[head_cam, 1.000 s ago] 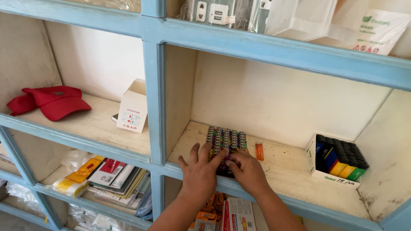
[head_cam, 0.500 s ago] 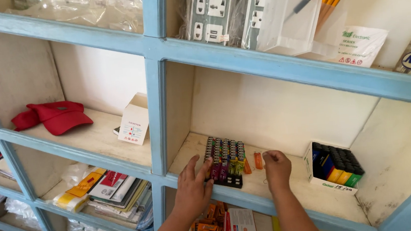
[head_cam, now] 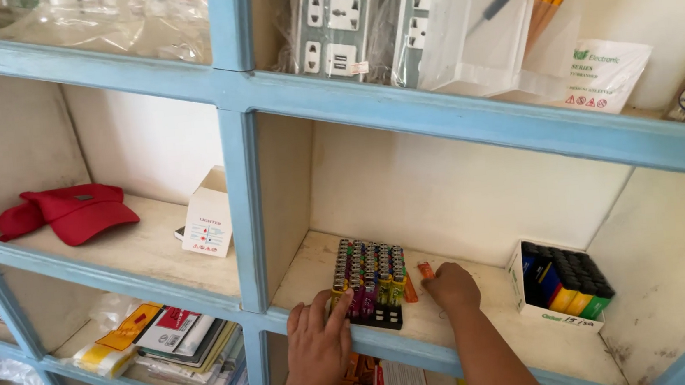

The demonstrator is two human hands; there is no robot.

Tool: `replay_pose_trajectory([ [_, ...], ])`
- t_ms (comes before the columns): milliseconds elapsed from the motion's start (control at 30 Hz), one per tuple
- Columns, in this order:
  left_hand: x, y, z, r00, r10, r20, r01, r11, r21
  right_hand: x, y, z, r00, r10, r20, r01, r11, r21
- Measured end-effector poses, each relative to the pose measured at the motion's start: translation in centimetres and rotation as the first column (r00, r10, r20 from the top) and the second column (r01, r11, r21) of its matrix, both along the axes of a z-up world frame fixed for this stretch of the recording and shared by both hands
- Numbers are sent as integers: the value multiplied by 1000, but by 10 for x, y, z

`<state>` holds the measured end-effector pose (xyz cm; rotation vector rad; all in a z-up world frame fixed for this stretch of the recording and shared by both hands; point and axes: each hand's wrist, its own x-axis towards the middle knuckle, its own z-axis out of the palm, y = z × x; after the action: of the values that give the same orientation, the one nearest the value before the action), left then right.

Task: Organizing and packing a large quantity of disposable lighters into a retail display box on a shelf.

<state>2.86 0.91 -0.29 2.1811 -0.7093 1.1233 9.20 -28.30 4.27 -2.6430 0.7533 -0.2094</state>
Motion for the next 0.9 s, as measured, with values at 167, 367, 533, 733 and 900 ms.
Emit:
replay_pose_trajectory([
  [167,-3,0,3,999,-14,43,15,1000,-25,2,-12,-11,998,-5,67,2,999,50],
  [367,-3,0,4,997,0,82,2,1000,-22,11,-34,-37,878,-170,448,-216,694,687],
  [533,-4,-1,2,993,11,116,-7,1000,-30,-27,-1,-1,769,-279,576,-442,419,793],
  [733,-9,2,6,997,12,73,-11,1000,-3,-42,8,-7,742,-221,633,-567,296,769],
  [900,-9,4,4,1000,15,-8,-15,998,59,-60,23,-11,672,-119,731,-626,436,647],
])
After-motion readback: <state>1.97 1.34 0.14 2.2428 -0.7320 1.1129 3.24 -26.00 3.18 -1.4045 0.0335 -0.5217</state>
